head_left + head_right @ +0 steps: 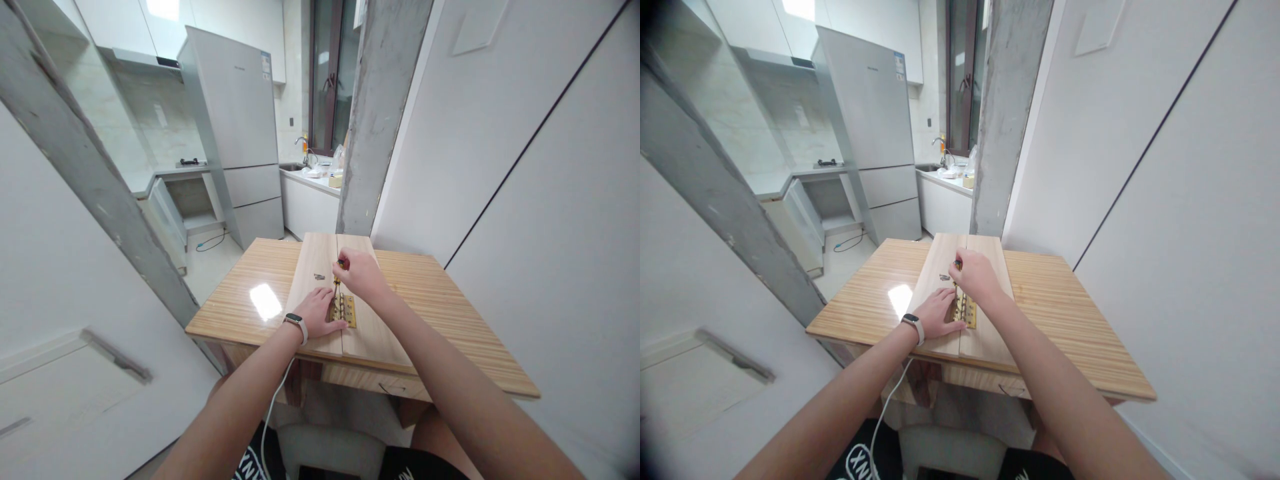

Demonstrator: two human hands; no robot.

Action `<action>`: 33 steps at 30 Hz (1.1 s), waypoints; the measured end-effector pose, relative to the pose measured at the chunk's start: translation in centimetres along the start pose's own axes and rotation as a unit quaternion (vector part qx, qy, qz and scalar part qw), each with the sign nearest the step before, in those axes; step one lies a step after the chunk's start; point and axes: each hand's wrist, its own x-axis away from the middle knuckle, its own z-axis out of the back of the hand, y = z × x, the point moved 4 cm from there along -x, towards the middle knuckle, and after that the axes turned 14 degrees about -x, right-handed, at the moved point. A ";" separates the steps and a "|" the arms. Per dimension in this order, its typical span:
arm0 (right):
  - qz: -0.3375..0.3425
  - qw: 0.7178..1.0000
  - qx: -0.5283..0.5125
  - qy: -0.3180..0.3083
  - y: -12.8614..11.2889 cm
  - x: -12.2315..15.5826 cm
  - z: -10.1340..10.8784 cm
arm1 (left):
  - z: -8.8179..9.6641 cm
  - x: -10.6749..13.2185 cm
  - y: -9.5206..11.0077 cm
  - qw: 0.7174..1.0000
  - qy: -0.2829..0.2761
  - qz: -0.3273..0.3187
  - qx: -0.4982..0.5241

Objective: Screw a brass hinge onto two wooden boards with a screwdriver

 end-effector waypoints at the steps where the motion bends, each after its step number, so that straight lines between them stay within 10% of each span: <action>1: -0.003 1.000 0.000 0.002 0.0 0.1 -0.1 | 0.0 0.0 0.0 1.000 -0.001 0.000 -0.001; 11: 0.056 0.990 -0.062 -0.115 0.1 -0.2 0.9 | -0.1 0.0 -0.2 1.000 0.002 0.002 0.001; 33: 0.008 1.000 -0.022 0.006 0.3 0.4 -0.1 | 0.2 -0.1 0.1 1.000 -0.001 0.001 -0.006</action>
